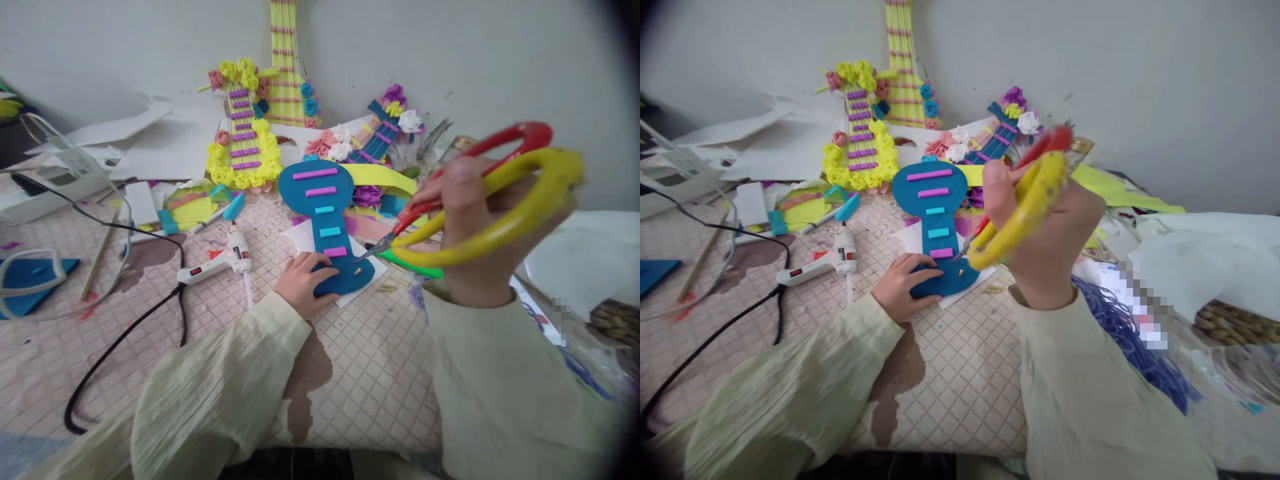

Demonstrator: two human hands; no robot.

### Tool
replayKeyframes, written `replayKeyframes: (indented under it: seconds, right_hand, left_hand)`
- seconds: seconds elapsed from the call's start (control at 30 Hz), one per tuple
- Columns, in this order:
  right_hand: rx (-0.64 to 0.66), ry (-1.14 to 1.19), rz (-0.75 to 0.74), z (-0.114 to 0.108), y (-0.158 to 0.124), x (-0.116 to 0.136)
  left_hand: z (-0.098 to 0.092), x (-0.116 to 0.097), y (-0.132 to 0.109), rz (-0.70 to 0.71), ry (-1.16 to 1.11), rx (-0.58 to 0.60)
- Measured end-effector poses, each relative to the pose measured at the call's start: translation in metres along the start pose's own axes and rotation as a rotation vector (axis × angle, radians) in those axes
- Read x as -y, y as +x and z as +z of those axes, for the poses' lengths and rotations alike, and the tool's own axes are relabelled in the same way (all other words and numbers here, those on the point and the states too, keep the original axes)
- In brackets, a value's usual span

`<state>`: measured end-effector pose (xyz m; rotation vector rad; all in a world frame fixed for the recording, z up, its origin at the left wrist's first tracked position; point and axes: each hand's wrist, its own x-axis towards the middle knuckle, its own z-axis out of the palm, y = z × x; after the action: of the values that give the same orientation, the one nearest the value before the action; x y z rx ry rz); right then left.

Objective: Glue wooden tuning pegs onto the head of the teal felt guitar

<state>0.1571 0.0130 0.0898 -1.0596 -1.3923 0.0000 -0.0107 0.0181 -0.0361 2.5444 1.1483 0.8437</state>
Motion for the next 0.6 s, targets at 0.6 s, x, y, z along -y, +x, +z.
replayKeyframes:
  seconds: [0.6]
  right_hand:
    - [0.329, -0.036, 0.384, -0.072, -0.011, 0.032]
  left_hand:
    - [0.005, -0.003, 0.000, -0.068, -0.026, -0.002]
